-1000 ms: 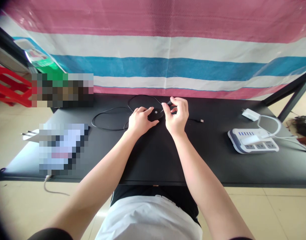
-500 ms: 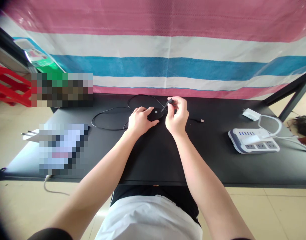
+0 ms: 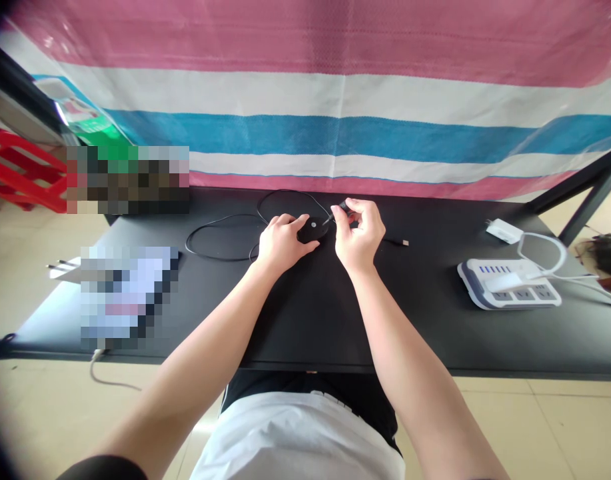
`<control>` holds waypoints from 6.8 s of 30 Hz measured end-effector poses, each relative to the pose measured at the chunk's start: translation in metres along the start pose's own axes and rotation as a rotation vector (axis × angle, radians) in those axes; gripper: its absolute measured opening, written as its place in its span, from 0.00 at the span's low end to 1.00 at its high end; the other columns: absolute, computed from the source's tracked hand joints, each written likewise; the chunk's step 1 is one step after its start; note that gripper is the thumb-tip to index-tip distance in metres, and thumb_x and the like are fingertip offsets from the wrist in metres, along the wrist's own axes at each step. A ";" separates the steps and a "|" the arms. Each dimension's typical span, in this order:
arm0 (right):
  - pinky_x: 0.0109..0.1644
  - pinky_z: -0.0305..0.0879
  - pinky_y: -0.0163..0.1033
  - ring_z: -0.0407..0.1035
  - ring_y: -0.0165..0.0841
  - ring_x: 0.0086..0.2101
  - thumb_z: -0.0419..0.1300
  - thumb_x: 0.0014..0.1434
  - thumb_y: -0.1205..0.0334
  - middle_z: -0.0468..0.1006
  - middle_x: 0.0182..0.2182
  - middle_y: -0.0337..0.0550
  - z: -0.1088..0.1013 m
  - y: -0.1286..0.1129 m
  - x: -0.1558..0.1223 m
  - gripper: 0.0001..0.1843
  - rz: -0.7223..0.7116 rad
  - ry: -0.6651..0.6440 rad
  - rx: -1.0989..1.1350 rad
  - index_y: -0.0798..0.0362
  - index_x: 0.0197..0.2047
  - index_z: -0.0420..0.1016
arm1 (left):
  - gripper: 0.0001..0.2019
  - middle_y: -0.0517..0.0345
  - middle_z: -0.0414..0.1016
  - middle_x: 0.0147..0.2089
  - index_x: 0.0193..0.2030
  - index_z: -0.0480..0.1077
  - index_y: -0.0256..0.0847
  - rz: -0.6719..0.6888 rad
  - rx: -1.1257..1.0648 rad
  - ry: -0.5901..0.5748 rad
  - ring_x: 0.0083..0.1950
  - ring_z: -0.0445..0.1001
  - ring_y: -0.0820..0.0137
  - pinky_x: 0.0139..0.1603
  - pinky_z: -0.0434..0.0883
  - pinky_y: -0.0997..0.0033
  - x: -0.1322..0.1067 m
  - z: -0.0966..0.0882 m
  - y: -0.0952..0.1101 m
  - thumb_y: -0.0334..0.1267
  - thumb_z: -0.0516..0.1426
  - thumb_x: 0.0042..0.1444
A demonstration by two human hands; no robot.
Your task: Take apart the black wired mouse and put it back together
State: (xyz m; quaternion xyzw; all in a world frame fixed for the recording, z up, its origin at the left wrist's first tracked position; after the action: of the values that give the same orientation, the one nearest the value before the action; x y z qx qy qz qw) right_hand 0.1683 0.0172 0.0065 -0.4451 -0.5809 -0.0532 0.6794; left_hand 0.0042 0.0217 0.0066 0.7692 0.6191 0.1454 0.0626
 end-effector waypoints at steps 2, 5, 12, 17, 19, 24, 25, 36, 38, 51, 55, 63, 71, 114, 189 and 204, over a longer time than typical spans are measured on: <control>0.36 0.76 0.40 0.77 0.34 0.33 0.65 0.59 0.56 0.79 0.34 0.43 0.000 -0.001 0.001 0.10 -0.011 -0.001 0.021 0.52 0.40 0.72 | 0.29 0.51 0.75 0.54 0.64 0.69 0.50 -0.002 0.001 -0.006 0.56 0.71 0.58 0.53 0.72 0.65 0.000 0.000 0.000 0.51 0.63 0.56; 0.38 0.77 0.41 0.79 0.36 0.36 0.64 0.61 0.56 0.82 0.36 0.46 0.001 -0.001 0.001 0.10 0.001 -0.026 0.058 0.52 0.42 0.72 | 0.30 0.51 0.75 0.54 0.65 0.68 0.50 -0.006 0.007 -0.009 0.57 0.71 0.58 0.53 0.72 0.65 0.000 0.001 0.000 0.52 0.63 0.56; 0.46 0.78 0.44 0.79 0.37 0.43 0.56 0.67 0.55 0.82 0.44 0.50 0.003 -0.001 -0.002 0.11 0.065 -0.111 0.124 0.51 0.49 0.69 | 0.28 0.52 0.75 0.53 0.63 0.70 0.50 -0.001 0.011 0.009 0.55 0.72 0.59 0.51 0.72 0.66 0.000 0.002 0.000 0.51 0.63 0.55; 0.45 0.77 0.44 0.79 0.38 0.46 0.53 0.68 0.54 0.80 0.48 0.52 0.007 -0.001 -0.007 0.13 0.072 -0.152 0.166 0.50 0.53 0.65 | 0.28 0.52 0.75 0.53 0.63 0.70 0.51 -0.004 0.011 0.002 0.55 0.72 0.59 0.51 0.72 0.66 0.000 0.000 0.000 0.50 0.64 0.55; 0.41 0.77 0.43 0.78 0.38 0.45 0.54 0.68 0.53 0.79 0.48 0.52 0.009 -0.002 -0.008 0.14 0.050 -0.149 0.151 0.50 0.53 0.65 | 0.28 0.52 0.75 0.54 0.63 0.69 0.51 -0.004 0.011 -0.005 0.55 0.72 0.59 0.51 0.72 0.66 0.000 0.000 0.000 0.51 0.64 0.55; 0.34 0.74 0.39 0.75 0.33 0.38 0.63 0.62 0.52 0.76 0.43 0.46 0.007 -0.004 -0.005 0.13 -0.006 -0.071 0.060 0.50 0.44 0.69 | 0.29 0.52 0.74 0.54 0.64 0.69 0.50 0.004 0.004 -0.006 0.56 0.71 0.59 0.52 0.72 0.66 0.000 0.001 0.000 0.51 0.63 0.55; 0.34 0.73 0.39 0.74 0.32 0.37 0.64 0.61 0.52 0.75 0.41 0.45 0.006 -0.004 -0.004 0.13 -0.005 -0.061 0.042 0.50 0.42 0.69 | 0.29 0.51 0.74 0.53 0.64 0.69 0.50 0.005 0.003 -0.004 0.56 0.71 0.59 0.52 0.72 0.66 0.000 0.001 0.000 0.51 0.63 0.56; 0.38 0.77 0.41 0.79 0.36 0.38 0.61 0.64 0.58 0.81 0.38 0.46 0.003 -0.005 -0.001 0.08 -0.013 -0.053 0.076 0.51 0.44 0.72 | 0.29 0.51 0.75 0.53 0.64 0.69 0.50 -0.001 0.006 -0.001 0.56 0.71 0.58 0.53 0.72 0.65 0.001 0.001 0.000 0.51 0.63 0.55; 0.40 0.77 0.42 0.79 0.36 0.40 0.58 0.65 0.58 0.81 0.40 0.47 0.003 -0.005 -0.001 0.08 0.010 -0.077 0.074 0.51 0.45 0.71 | 0.29 0.51 0.75 0.53 0.63 0.69 0.50 -0.001 0.006 0.002 0.56 0.71 0.58 0.52 0.72 0.65 0.001 0.001 0.000 0.51 0.64 0.55; 0.37 0.75 0.39 0.77 0.35 0.42 0.56 0.66 0.56 0.78 0.48 0.51 0.007 0.000 -0.007 0.13 0.060 -0.120 0.149 0.50 0.52 0.65 | 0.29 0.52 0.75 0.54 0.63 0.70 0.51 0.000 -0.003 0.011 0.56 0.72 0.59 0.52 0.73 0.65 0.002 0.003 -0.002 0.51 0.64 0.55; 0.34 0.73 0.37 0.75 0.33 0.37 0.62 0.61 0.54 0.75 0.44 0.48 0.008 0.000 -0.007 0.15 0.040 -0.070 0.085 0.51 0.48 0.68 | 0.29 0.52 0.75 0.53 0.64 0.69 0.50 0.002 0.003 0.004 0.56 0.72 0.59 0.53 0.72 0.65 0.001 0.002 -0.002 0.51 0.63 0.55; 0.40 0.76 0.42 0.78 0.35 0.37 0.61 0.62 0.56 0.79 0.37 0.45 0.003 0.001 -0.002 0.10 0.058 -0.029 0.077 0.51 0.44 0.70 | 0.30 0.51 0.75 0.53 0.64 0.69 0.50 -0.005 0.000 -0.001 0.56 0.72 0.58 0.52 0.72 0.65 0.001 0.000 -0.002 0.52 0.63 0.55; 0.34 0.74 0.38 0.78 0.34 0.38 0.57 0.65 0.54 0.80 0.42 0.49 0.004 0.000 -0.002 0.12 0.069 -0.090 0.081 0.51 0.47 0.69 | 0.29 0.52 0.75 0.53 0.63 0.70 0.50 -0.005 0.002 0.003 0.56 0.72 0.59 0.52 0.72 0.66 0.001 0.002 -0.002 0.51 0.63 0.55; 0.37 0.75 0.39 0.79 0.35 0.39 0.58 0.65 0.59 0.81 0.42 0.50 0.007 -0.002 -0.005 0.12 0.090 -0.108 0.128 0.53 0.50 0.69 | 0.30 0.53 0.76 0.53 0.64 0.70 0.50 -0.002 -0.014 0.004 0.55 0.73 0.60 0.53 0.73 0.65 0.001 0.003 -0.005 0.51 0.64 0.54; 0.33 0.74 0.38 0.76 0.35 0.38 0.62 0.61 0.51 0.77 0.41 0.48 0.004 -0.004 -0.001 0.18 0.143 -0.115 0.005 0.50 0.49 0.68 | 0.31 0.52 0.75 0.54 0.66 0.68 0.52 0.000 -0.035 -0.034 0.56 0.72 0.59 0.55 0.72 0.66 0.001 -0.001 -0.001 0.51 0.64 0.54; 0.36 0.75 0.38 0.79 0.37 0.43 0.57 0.63 0.57 0.80 0.44 0.50 0.005 -0.006 -0.001 0.15 0.123 -0.135 0.074 0.50 0.52 0.66 | 0.31 0.53 0.75 0.54 0.65 0.69 0.52 -0.002 -0.040 -0.031 0.56 0.72 0.59 0.54 0.72 0.65 0.001 -0.001 -0.001 0.50 0.65 0.54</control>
State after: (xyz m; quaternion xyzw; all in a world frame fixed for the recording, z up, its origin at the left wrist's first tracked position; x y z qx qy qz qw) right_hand 0.1609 0.0163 0.0089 -0.4571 -0.5986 0.0400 0.6566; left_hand 0.0026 0.0229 0.0077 0.7692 0.6159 0.1457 0.0879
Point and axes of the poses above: each hand's wrist, its own x-axis towards the middle knuckle, its own z-axis out of the palm, y = z × x, the point moved 3 cm from there along x, towards the middle knuckle
